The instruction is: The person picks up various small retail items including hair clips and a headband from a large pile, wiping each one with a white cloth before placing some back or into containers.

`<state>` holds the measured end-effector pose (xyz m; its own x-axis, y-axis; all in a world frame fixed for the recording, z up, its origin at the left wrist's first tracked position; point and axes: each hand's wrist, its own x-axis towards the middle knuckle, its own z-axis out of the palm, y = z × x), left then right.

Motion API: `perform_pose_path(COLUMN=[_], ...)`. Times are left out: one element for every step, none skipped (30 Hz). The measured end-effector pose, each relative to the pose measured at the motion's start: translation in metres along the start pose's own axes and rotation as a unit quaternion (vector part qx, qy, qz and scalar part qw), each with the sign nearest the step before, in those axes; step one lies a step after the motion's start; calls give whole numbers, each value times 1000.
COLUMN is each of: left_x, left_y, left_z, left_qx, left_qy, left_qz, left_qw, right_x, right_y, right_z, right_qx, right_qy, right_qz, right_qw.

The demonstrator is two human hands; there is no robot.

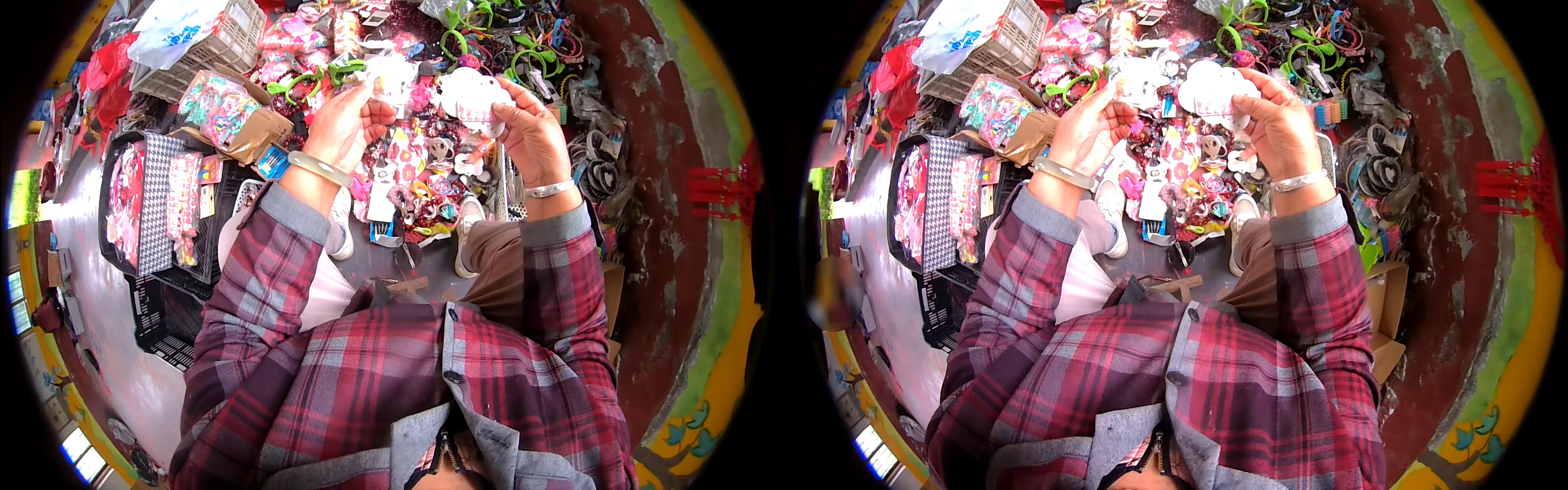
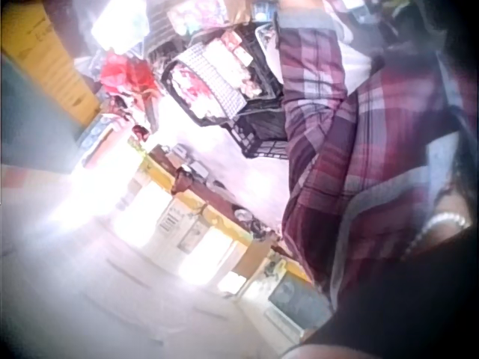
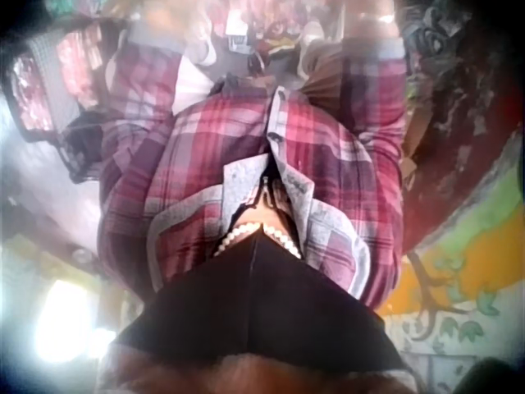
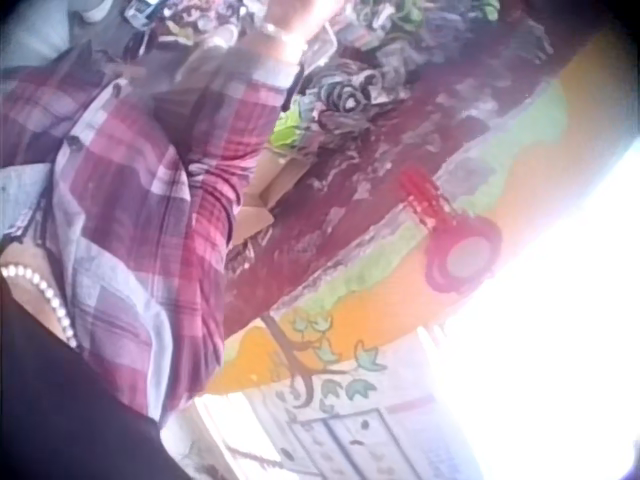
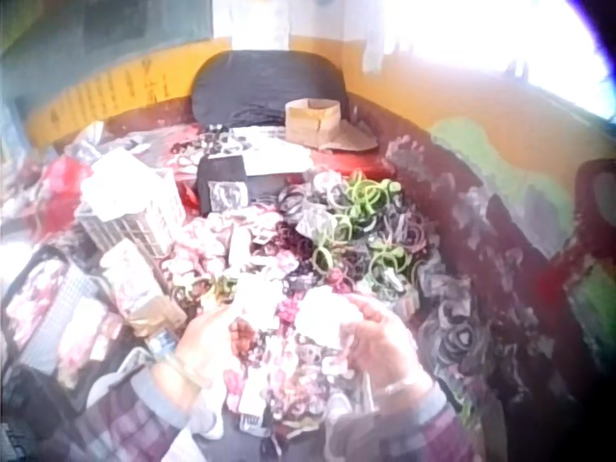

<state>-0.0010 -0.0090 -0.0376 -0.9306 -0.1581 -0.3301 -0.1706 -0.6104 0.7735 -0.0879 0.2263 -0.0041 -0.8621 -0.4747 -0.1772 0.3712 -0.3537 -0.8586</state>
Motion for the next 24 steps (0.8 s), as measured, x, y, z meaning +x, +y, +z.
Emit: perform_pose_path(left_x=[1,1,3,2,1,3,4,1,-2,-5,-8,-11,-11,-9,-9,-8,-7,-8,-10,-10,-9,-8,-8,-9], left_y=[-1,-2,-1,-1,-1,0,-2,-3,-4,-3,3,2,-1,-5,-10,-13,-14,-14,-11,-11,-11,-11,-10,-9], left_z=[1,0,0,0,1,2,0,0,8,16,23,23,25,27,26,25,24,24,26,26,24,23,23,23], left_qx=[-1,-1,2,4,6,8,21,44,61,77,82,71,69,66,68,62,57,52,52,48,44,39,46,54], left_qy=[-5,-10,-13,-9,-5,-3,-2,-8,-18,-27,-67,-126,-154,-182,-191,-192,-194,-195,-189,-183,-176,-169,-170,-170], left_qz=[2,5,-5,-11,-17,-20,-9,5,12,20,-26,-45,-52,-59,-45,-50,-55,-60,-64,-57,-51,-45,-47,-48], left_qw=[1000,1000,1000,1000,1000,1000,1000,999,998,996,994,988,984,979,978,978,978,978,979,980,982,984,983,983], right_x=[0,-2,-1,-1,1,-2,-1,0,-1,1,1,-1,-3,-4,-5,-5,-4,-5,-5,-6,-6,-6,-6,-7], right_y=[1,1,0,0,4,2,2,4,4,7,6,7,8,8,9,9,12,12,13,13,15,17,18,20], right_z=[-1,-1,-1,-1,-3,3,3,2,3,-1,0,4,8,10,12,13,13,15,16,18,20,21,22,23], right_qx=[5,5,5,4,6,4,0,-4,-7,-7,-4,0,-4,-5,-6,-6,-12,-65,-117,-170,-243,-314,-383,-448], right_qy=[6,4,0,-3,8,16,17,18,21,7,-1,-10,-11,-17,-23,-30,-21,-27,-33,-39,-42,-44,-45,-46], right_qz=[-2,3,6,8,10,12,15,19,21,18,21,26,22,28,34,41,44,25,7,-12,-62,-112,-161,-209], right_qw=[1000,1000,1000,1000,1000,1000,1000,1000,1000,1000,1000,1000,1000,999,999,999,999,997,992,985,967,942,908,868])
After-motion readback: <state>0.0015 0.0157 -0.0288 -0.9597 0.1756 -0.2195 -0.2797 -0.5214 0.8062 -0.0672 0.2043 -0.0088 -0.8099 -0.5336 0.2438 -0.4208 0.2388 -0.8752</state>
